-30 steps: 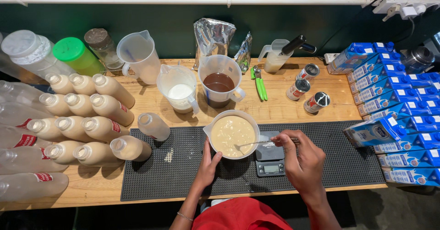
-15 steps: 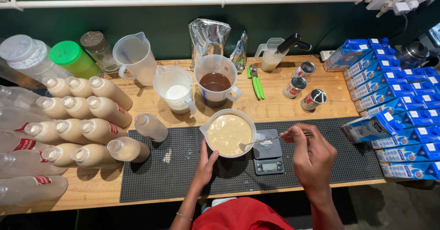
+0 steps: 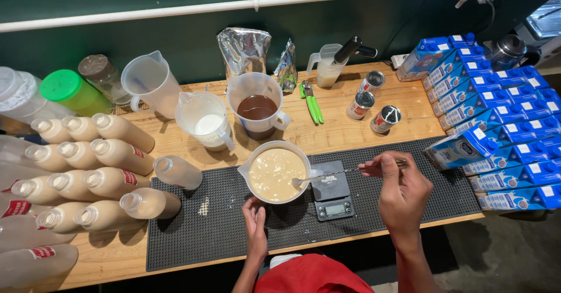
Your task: The person stirs a beige liquid in a plastic jug, then pours it into several small plastic bottles one by one. The person places each filled bottle on the table and continues filling the next bottle.
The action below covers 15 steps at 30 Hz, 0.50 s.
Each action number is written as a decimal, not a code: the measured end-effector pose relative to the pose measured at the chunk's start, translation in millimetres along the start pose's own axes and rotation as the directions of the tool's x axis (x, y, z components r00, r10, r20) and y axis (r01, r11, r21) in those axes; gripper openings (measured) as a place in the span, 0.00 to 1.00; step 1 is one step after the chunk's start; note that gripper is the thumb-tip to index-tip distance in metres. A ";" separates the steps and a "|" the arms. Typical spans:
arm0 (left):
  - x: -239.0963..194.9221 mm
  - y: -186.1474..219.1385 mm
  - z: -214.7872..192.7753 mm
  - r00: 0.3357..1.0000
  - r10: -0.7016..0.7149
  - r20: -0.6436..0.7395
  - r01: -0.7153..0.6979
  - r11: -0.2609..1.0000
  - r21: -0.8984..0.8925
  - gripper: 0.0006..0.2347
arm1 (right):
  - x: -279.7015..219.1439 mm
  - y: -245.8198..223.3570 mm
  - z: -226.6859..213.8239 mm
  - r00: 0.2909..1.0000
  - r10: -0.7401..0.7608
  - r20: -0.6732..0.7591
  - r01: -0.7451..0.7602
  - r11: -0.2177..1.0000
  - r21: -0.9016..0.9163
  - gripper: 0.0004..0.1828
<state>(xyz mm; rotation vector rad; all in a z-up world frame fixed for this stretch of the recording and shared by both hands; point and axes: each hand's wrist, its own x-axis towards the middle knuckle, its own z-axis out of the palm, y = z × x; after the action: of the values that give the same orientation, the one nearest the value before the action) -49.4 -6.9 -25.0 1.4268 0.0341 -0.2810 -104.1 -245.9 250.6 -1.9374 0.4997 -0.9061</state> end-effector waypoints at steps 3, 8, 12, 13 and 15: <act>-10.7 -41.3 -1.3 0.994 -0.097 0.058 0.094 0.995 0.043 0.15 | 3.5 10.4 -2.9 0.992 0.125 -0.022 -0.123 0.990 0.063 0.13; -10.3 -53.3 20.3 0.941 -0.167 0.294 0.115 0.976 0.187 0.14 | 5.4 49.3 -7.7 0.970 0.237 -0.059 -0.223 0.959 0.177 0.13; -9.4 -14.7 52.3 0.868 -0.182 0.463 0.031 0.949 0.314 0.16 | 10.0 74.3 -20.3 0.920 0.372 -0.124 -0.310 0.883 0.352 0.13; -7.3 -9.6 60.5 0.865 -0.181 0.467 0.030 0.949 0.313 0.16 | 9.8 84.9 -23.3 0.919 0.371 -0.129 -0.308 0.884 0.351 0.13; -3.0 1.0 77.8 0.828 -0.229 0.511 0.042 0.935 0.351 0.15 | 10.2 106.1 -29.7 0.861 0.483 -0.162 -0.373 0.815 0.444 0.14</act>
<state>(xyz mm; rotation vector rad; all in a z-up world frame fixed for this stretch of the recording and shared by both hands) -63.3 -82.3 -11.9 1.6277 -0.3993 -0.8438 -118.4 -322.7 172.3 -1.2584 0.8107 -0.8878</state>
